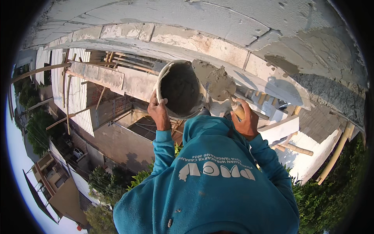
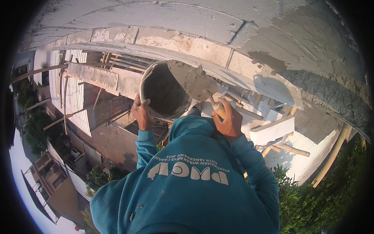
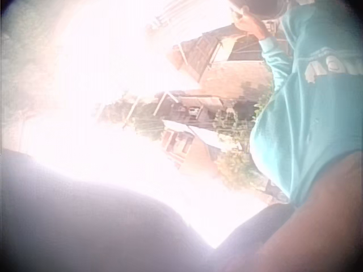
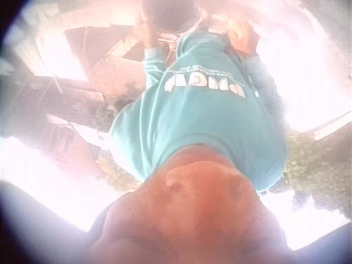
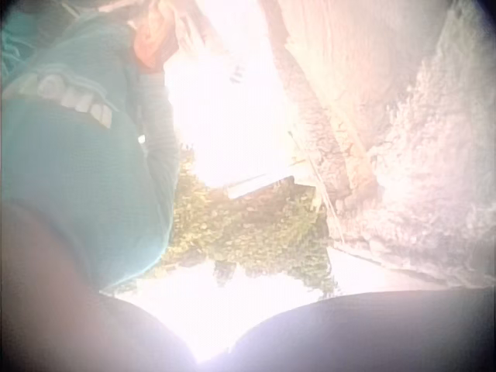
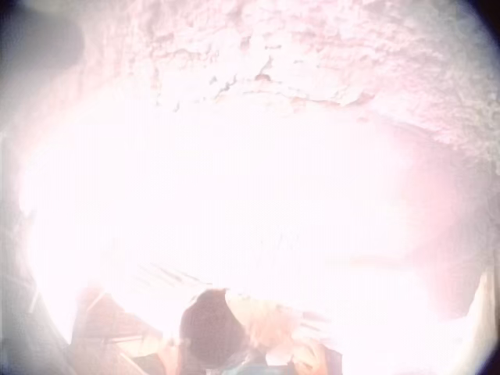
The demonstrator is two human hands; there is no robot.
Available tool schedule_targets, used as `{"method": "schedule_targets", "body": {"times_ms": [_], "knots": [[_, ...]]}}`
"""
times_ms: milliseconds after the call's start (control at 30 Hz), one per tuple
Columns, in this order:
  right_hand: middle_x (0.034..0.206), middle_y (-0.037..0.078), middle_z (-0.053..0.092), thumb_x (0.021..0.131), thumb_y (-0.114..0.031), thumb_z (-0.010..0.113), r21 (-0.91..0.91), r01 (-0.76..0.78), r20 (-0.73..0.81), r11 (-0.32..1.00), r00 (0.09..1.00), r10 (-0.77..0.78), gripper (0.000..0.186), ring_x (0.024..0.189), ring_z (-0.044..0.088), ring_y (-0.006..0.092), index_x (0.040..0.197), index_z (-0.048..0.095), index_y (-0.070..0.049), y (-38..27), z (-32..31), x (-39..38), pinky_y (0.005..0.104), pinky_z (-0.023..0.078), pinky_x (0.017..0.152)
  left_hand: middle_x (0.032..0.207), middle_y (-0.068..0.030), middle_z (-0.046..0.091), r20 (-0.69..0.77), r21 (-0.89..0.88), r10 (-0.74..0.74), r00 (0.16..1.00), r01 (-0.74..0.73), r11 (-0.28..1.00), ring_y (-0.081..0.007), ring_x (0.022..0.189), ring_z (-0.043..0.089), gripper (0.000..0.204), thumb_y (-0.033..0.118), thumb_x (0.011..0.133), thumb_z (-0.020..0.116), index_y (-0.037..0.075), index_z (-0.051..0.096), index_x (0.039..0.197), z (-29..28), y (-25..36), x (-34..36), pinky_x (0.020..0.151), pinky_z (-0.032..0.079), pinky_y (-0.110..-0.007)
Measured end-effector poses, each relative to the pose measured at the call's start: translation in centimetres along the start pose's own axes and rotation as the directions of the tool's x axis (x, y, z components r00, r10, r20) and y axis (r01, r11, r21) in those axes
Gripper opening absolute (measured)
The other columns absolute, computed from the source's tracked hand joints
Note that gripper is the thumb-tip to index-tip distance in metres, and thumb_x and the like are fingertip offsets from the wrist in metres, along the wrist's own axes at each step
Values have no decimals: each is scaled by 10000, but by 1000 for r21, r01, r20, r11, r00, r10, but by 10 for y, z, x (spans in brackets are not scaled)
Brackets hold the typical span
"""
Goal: The person scoops cement from a bucket with a trowel and applies it to a wall surface, smoothing it in place. The person repeatedly transfers material from the bucket to the wall and spreads it with the trowel.
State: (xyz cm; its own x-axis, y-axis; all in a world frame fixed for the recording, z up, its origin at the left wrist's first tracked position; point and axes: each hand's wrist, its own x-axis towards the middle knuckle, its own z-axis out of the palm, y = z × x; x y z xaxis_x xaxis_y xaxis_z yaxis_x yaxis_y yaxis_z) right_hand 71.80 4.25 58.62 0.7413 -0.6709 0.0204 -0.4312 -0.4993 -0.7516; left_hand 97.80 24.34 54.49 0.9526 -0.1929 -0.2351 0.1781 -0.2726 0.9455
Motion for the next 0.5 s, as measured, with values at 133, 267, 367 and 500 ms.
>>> {"method": "schedule_targets", "body": {"times_ms": [133,267,367,500], "knots": [[1100,208,603,754,-72,715,-208,59,218,976,976,-13,491,938,628,444,1209,533,-37,33,-3,10,468,517,828,1263,-112,673,-37,77,41,998,-38,996,-135,802,575,136,20,689,638,-95,588,739,10,6,-5,653,440,-291],[1008,180,512,730,-49,709,-427,130,351,895,936,32,382,940,609,410,1050,503,-25,52,-8,30,487,520,734,1271,-81,677,-2,179,85,996,-83,980,-180,914,624,147,30,673,630,-100,625,741,22,37,-22,745,483,-310],[983,182,504,732,-32,696,-444,218,333,869,941,-65,337,909,626,398,1004,498,-24,55,-21,43,496,521,693,1266,-83,677,25,183,141,990,-143,973,-210,1037,634,221,40,672,624,-103,687,829,29,50,-30,860,494,-320],[947,181,568,755,-54,683,-479,302,367,824,922,-125,327,816,657,402,1043,531,-24,78,-33,44,504,521,671,1269,-98,672,67,207,117,991,-129,970,-166,1032,603,393,49,656,631,-90,723,1011,35,62,-44,891,467,-282]]}}
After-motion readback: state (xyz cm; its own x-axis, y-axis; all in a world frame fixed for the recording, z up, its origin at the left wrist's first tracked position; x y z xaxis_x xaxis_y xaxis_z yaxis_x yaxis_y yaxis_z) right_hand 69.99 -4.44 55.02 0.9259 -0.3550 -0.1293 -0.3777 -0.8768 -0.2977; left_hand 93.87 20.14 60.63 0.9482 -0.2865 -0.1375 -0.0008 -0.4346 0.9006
